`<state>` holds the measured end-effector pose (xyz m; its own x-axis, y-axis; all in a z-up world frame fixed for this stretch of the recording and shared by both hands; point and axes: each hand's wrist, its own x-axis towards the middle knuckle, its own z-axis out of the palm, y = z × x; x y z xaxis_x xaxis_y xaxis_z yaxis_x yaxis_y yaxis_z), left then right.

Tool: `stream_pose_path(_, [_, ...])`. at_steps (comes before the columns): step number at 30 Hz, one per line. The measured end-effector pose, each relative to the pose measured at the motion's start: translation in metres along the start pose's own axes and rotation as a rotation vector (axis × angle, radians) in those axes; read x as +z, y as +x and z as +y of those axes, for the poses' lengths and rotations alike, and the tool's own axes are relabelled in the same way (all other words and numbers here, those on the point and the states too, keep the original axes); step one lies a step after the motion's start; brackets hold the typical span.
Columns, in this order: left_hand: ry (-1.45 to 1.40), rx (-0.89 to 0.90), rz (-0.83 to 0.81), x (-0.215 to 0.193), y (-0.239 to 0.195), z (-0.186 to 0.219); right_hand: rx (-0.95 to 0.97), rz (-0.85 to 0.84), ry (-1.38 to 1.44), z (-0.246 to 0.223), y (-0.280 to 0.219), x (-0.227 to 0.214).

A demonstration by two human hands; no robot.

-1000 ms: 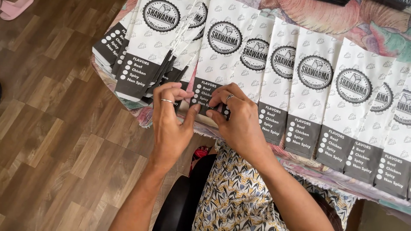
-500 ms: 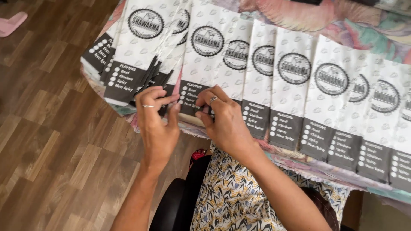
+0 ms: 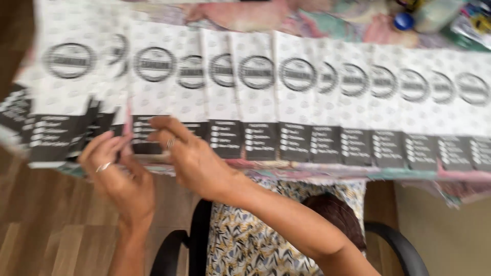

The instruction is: Assembling paper bags by applying glue to the edges and folding them into the final shape.

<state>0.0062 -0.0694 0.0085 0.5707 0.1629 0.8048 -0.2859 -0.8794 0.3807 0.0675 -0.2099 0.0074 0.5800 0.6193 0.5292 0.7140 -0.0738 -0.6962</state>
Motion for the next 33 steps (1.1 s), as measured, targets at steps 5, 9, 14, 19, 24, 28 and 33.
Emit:
stream_pose_path(5, [-0.283, 0.292, -0.070, 0.028, -0.035, 0.054, -0.010, -0.014, -0.095, -0.023, -0.124, -0.083])
stream_pose_path(9, [-0.625, 0.266, -0.463, 0.083, -0.135, 0.100, 0.221, -0.075, -0.361, -0.012, -0.242, -0.146])
stream_pose_path(14, [-0.608, 0.283, -1.152, 0.148, -0.206, 0.188, 0.511, -0.228, -0.604, 0.005, -0.390, -0.144])
stream_pose_path(19, [-0.398, 0.274, -1.678, 0.212, -0.288, 0.211, 0.575, -0.268, -0.979, 0.030, -0.465, -0.116])
stream_pose_path(24, [-1.015, 0.345, -1.182, 0.229, -0.311, 0.193, 0.673, -0.012, -0.718, 0.041, -0.491, -0.104])
stream_pose_path(28, [-1.136, 0.140, -1.101, 0.230, -0.306, 0.183, 0.572, 0.208, -0.702, 0.049, -0.474, -0.104])
stream_pose_path(33, [-1.129, -0.112, -1.414, 0.228, -0.299, 0.169, 0.628, 0.364, -0.669, 0.044, -0.460, -0.100])
